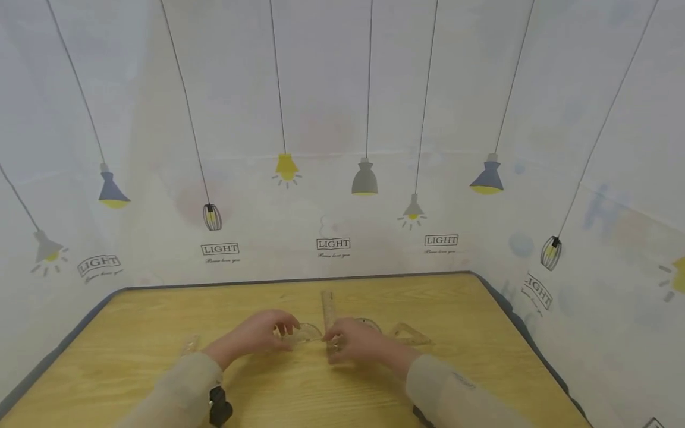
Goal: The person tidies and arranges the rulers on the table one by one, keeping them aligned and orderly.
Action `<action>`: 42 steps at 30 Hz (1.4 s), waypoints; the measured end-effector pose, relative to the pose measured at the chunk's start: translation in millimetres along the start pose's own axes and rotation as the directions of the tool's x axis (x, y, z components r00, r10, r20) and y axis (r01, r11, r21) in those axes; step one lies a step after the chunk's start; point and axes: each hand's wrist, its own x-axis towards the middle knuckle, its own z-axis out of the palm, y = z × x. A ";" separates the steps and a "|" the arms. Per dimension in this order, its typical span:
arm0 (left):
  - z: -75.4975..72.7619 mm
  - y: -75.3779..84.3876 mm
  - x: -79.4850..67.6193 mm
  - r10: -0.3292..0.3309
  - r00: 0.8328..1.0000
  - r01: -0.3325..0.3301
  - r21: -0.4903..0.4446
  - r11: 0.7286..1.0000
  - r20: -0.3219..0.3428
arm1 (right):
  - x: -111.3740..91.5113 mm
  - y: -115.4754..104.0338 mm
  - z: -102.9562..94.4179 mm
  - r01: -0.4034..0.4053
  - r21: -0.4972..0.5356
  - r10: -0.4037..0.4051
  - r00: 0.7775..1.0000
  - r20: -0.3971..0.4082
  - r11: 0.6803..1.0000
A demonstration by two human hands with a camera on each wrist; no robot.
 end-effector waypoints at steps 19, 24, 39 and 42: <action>17.7 -17.3 59.2 -0.048 0.999 0.045 -0.133 0.990 -0.016 | -6.0 15.3 1.8 0.044 -0.088 -0.038 0.997 0.071 0.995; 15.6 -18.2 70.1 -0.074 0.997 0.067 -0.173 0.983 -0.033 | -4.9 18.0 0.7 0.102 -0.179 -0.087 0.992 0.092 0.979; 19.1 -20.5 105.1 -0.132 0.991 0.129 -0.165 0.978 -0.008 | -6.4 17.9 -5.5 0.188 -0.248 -0.160 0.979 0.129 0.950; 18.5 -20.5 107.6 -0.160 0.987 0.158 -0.175 0.972 0.005 | -5.0 18.2 -3.3 0.210 -0.250 -0.183 0.975 0.127 0.945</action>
